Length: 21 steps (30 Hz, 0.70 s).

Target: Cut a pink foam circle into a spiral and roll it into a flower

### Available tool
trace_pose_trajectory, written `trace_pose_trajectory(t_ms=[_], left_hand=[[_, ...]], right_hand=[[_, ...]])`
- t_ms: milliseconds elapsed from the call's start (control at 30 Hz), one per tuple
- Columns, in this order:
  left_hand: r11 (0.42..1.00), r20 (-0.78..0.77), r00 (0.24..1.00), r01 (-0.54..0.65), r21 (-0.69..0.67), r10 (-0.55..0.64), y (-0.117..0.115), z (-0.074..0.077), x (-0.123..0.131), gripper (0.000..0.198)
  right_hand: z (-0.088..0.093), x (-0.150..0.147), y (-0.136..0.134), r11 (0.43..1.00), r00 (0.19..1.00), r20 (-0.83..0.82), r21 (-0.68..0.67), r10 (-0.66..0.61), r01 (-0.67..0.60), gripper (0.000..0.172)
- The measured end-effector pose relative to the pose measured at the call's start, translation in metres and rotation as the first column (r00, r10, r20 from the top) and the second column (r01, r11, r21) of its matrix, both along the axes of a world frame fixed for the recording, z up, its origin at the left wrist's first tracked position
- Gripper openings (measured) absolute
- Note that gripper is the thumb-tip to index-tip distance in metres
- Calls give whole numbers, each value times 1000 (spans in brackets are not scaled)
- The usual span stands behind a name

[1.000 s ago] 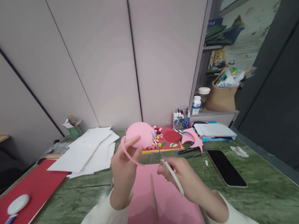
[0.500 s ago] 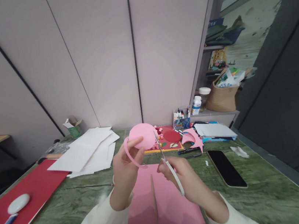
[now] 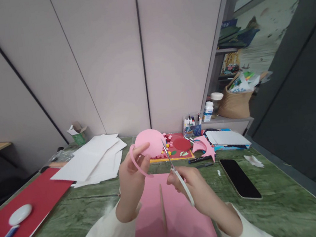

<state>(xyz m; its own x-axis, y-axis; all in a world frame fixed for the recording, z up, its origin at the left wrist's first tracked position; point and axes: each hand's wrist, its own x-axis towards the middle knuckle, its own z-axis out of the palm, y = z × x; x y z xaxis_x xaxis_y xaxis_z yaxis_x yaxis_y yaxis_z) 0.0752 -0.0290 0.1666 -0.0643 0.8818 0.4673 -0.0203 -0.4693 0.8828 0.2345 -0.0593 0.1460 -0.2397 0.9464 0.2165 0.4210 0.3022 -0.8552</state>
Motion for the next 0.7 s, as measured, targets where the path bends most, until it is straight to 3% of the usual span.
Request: trace_pose_trajectory(t_ms=[700], left_hand=[[998,0,999,45,-40,-45,-3,0,3,28]], right_hand=[[-2,-2,1,998,1000,10,69,-14,13,41]])
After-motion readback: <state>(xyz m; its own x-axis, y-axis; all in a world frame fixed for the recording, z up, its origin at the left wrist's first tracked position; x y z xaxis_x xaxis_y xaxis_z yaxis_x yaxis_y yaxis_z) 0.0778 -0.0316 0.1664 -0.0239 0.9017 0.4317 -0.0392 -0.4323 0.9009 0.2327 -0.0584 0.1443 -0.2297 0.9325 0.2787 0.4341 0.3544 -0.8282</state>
